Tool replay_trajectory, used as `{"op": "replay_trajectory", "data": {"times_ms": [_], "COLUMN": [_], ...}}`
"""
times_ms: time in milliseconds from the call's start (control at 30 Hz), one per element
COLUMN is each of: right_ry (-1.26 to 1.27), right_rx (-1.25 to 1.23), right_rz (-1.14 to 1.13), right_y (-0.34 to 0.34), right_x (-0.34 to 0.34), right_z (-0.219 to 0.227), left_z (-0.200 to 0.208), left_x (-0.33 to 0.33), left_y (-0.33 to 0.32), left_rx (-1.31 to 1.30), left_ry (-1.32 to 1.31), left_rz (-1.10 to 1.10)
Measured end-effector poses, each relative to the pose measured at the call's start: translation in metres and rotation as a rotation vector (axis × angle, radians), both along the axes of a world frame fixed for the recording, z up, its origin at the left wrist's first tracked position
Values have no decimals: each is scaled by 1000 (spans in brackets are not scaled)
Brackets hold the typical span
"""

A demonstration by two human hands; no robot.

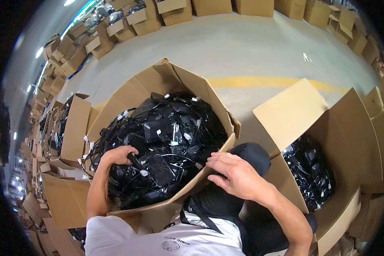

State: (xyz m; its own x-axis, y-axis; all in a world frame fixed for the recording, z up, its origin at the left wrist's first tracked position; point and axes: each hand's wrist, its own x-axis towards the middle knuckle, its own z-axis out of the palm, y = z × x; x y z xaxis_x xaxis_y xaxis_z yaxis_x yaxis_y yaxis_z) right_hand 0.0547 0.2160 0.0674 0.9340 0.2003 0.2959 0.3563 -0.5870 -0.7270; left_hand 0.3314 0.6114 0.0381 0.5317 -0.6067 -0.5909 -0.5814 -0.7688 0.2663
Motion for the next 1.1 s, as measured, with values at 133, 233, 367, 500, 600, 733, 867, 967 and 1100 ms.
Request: {"op": "replay_trajectory", "data": {"times_ms": [133, 233, 367, 500, 600, 733, 867, 967, 1100], "right_ry": [-5, 86, 4, 11, -27, -62, 49, 19, 189], "right_rx": [15, 45, 12, 65, 231, 255, 322, 422, 817], "right_rz": [-50, -85, -66, -100, -103, -203, -328, -404, -671], "right_y": [-3, 5, 22, 48, 74, 95, 90, 83, 40], "right_x": [-11, -13, -7, 12, 36, 59, 56, 56, 44], "right_z": [-3, 1, 16, 21, 19, 21, 10, 10, 12], "left_z": [28, 66, 94, 131, 149, 139, 147, 147, 121], "left_x": [-14, -30, -42, -79, -103, -122, -119, -112, -68], "left_y": [-17, -48, -68, -95, -142, -180, -189, -191, -157], "left_rx": [-67, -411, -352, -770, -956, -1147, -1338, -1313, -1170], "left_ry": [62, -325, -137, -157, -100, 140, 349, 303, -567], "left_rz": [21, -296, -78, 34, 45, 43, 151, 14, 135]}}
